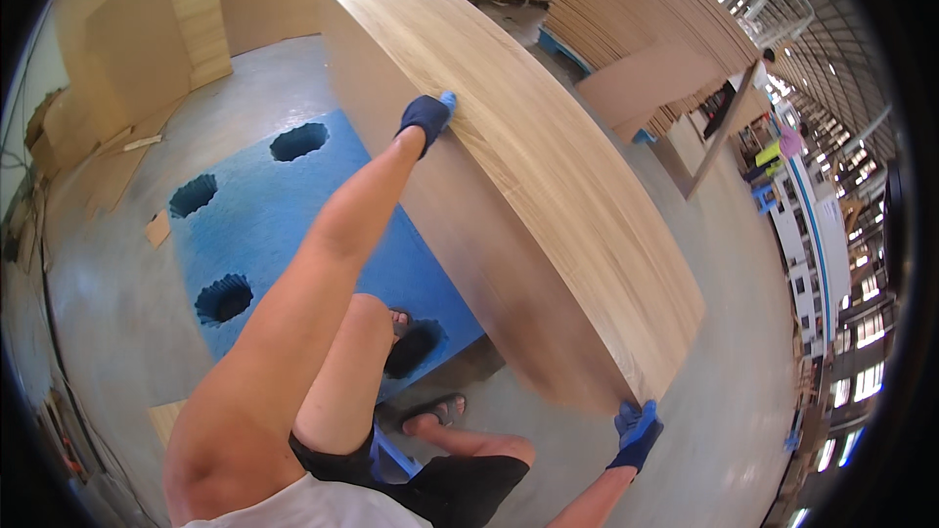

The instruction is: The person, wearing blue gloves, picks up large wooden panels one at a time and stacks them onto a pile on a blue pallet while sitting on a low stool.

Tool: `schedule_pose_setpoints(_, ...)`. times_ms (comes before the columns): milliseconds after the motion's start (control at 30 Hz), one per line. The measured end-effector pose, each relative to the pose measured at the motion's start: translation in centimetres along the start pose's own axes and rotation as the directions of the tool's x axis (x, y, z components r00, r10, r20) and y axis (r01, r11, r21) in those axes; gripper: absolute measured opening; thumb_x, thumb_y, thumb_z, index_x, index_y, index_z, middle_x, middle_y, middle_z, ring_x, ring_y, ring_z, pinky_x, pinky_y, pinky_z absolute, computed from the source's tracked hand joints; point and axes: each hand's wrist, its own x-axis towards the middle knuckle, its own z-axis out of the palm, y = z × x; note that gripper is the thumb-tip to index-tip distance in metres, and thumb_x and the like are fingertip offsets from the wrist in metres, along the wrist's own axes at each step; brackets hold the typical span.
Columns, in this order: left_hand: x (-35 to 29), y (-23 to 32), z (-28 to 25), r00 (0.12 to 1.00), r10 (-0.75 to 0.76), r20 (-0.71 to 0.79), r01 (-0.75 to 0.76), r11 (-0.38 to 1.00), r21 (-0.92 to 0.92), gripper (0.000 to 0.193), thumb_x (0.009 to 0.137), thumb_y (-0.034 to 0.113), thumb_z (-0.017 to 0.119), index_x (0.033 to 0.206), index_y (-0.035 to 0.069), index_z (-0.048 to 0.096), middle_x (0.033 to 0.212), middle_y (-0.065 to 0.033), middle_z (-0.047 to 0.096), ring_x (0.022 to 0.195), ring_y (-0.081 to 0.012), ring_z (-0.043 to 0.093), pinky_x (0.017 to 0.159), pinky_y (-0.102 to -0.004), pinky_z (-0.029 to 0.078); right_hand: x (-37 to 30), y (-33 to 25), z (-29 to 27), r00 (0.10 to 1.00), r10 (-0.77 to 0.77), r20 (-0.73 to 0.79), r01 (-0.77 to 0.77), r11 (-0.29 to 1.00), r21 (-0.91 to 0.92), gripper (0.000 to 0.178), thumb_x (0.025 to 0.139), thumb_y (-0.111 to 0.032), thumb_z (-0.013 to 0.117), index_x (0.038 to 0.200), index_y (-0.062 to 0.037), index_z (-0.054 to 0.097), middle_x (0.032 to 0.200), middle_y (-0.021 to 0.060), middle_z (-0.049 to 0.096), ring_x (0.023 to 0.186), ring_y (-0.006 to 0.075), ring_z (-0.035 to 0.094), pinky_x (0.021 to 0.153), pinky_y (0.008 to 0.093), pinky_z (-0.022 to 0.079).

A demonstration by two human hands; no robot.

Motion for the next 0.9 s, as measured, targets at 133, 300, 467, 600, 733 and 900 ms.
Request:
schedule_pose_setpoints(133,0.2,0.0,0.1,0.992,0.118,-0.036,-0.113,0.988,0.108,0.061,0.082,0.052,0.034,0.081,-0.002,0.062,0.086,-0.0249,0.058,0.090,-0.0358,0.056,0.082,-0.0409,0.040,-0.3,-0.3,-0.3,1.000,0.007,-0.009,-0.007,1.000,-0.021,0.040,0.083,-0.034,0.041,0.102,0.0002,0.050,0.078,0.0149,0.060,0.066,0.0239,0.060,0.056,0.0364,0.048)
schedule_pose_setpoints(300,-0.4,0.6,-0.9,0.980,-0.069,0.187,0.096,0.985,-0.142,0.054,0.076,0.056,0.046,0.082,0.004,0.060,0.061,-0.0107,0.051,0.050,-0.0228,0.048,0.041,-0.0378,0.036,-0.5,0.1,0.1,0.997,-0.067,-0.050,0.070,0.996,0.059,0.034,0.086,-0.030,0.042,0.099,0.0009,0.050,0.073,0.0143,0.059,0.060,0.0219,0.060,0.053,0.0351,0.050)
schedule_pose_setpoints(467,-0.3,0.7,-0.9,0.971,-0.137,0.197,0.157,0.983,-0.093,0.058,0.076,0.057,0.043,0.095,0.004,0.056,0.072,-0.0141,0.053,0.053,-0.0246,0.049,0.041,-0.0394,0.037,-0.5,0.0,0.2,0.997,-0.080,-0.024,0.082,0.994,0.075,0.033,0.086,-0.029,0.042,0.096,0.0014,0.051,0.073,0.0143,0.060,0.060,0.0207,0.060,0.050,0.0332,0.051)
schedule_pose_setpoints(600,0.4,-0.7,0.2,0.982,-0.066,0.175,0.076,0.996,-0.050,0.065,0.076,0.064,0.037,0.094,0.005,0.058,0.073,-0.0109,0.054,0.058,-0.0209,0.047,0.044,-0.0350,0.036,-0.1,0.3,-0.3,0.995,-0.083,-0.053,0.089,0.989,0.122,0.035,0.083,-0.033,0.045,0.094,-0.0002,0.051,0.078,0.0171,0.060,0.062,0.0236,0.061,0.051,0.0344,0.051)
schedule_pose_setpoints(733,-1.1,-1.0,2.2,0.958,-0.030,0.287,0.099,0.968,-0.229,0.066,0.074,0.066,0.038,0.101,0.009,0.057,0.072,-0.0076,0.052,0.060,-0.0186,0.045,0.046,-0.0354,0.035,0.8,1.5,-1.3,0.998,-0.060,-0.011,0.061,0.965,0.255,0.032,0.085,-0.034,0.043,0.086,-0.0038,0.054,0.074,0.0163,0.061,0.059,0.0228,0.061,0.048,0.0331,0.051)
schedule_pose_setpoints(900,-10.4,-0.5,7.0,0.955,-0.045,0.293,0.121,0.962,-0.246,0.061,0.071,0.065,0.045,0.096,0.010,0.052,0.081,-0.0075,0.047,0.065,-0.0204,0.045,0.052,-0.0364,0.036,-1.6,4.0,-5.5,0.989,-0.077,0.128,0.009,0.885,0.465,0.040,0.084,-0.032,0.046,0.109,-0.0011,0.047,0.091,0.0158,0.060,0.075,0.0247,0.061,0.065,0.0353,0.051)
